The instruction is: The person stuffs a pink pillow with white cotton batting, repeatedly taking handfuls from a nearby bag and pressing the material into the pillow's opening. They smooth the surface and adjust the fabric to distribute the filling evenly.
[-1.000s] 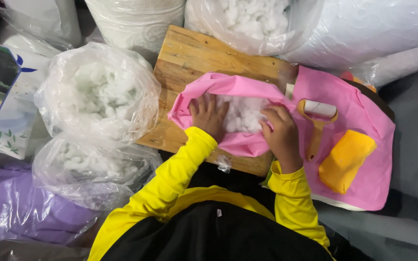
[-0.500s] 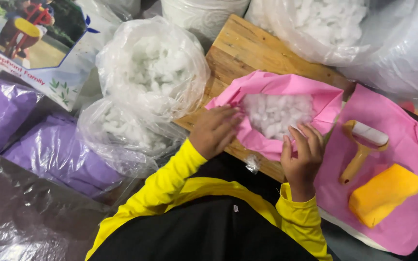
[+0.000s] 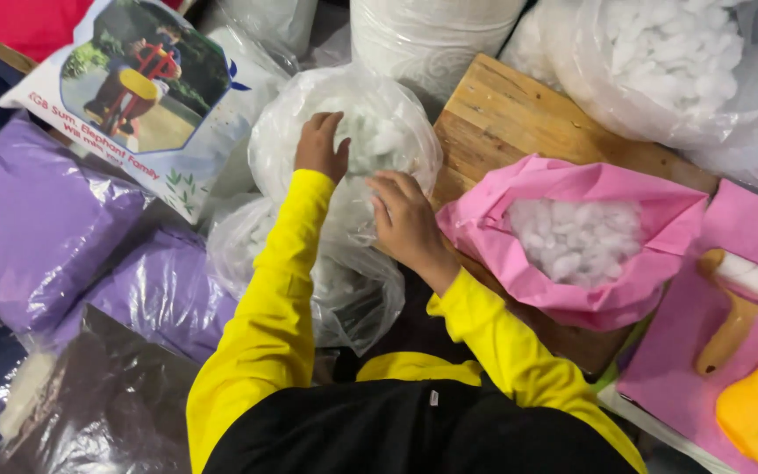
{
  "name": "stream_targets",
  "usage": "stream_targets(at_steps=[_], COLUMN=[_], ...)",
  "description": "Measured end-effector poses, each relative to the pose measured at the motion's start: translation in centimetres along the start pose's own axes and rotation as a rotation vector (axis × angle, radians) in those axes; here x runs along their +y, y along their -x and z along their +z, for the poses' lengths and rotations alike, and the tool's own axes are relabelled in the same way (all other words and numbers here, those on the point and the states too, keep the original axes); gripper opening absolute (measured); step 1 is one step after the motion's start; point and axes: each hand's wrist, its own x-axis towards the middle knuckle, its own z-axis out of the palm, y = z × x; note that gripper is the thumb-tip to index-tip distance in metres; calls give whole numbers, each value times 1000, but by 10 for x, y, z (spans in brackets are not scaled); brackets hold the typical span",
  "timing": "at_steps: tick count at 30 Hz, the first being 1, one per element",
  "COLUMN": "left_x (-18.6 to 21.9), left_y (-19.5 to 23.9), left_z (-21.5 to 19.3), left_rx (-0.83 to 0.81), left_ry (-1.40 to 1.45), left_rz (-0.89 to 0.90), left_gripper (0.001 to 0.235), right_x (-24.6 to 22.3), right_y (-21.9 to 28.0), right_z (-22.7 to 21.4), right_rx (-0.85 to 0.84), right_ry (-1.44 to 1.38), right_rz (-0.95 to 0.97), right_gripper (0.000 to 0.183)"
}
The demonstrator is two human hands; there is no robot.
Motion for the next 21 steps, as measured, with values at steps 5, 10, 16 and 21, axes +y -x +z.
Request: stream_targets(at_steps=[5,10,16,21], left_x=[-19,-88,-38,24], left_y=[-44,-19,42,68], left_z=[53,155,90,-11], left_rx=[-425,-468,-494,-94], left_ry=[-136,-58,21,303], left_rz=[-189,-336,-332,-177], left_gripper=[89,43,20,95], right_x=[57,115,173,119], right_y=[-77,-105,-45,-40], right_z=[80,95,138,100], right_rx=[-374,-473,-656,-376], right_ry=[214,207,261,26], right_rz=[638,984,784,548], right_gripper=[62,76,67,60])
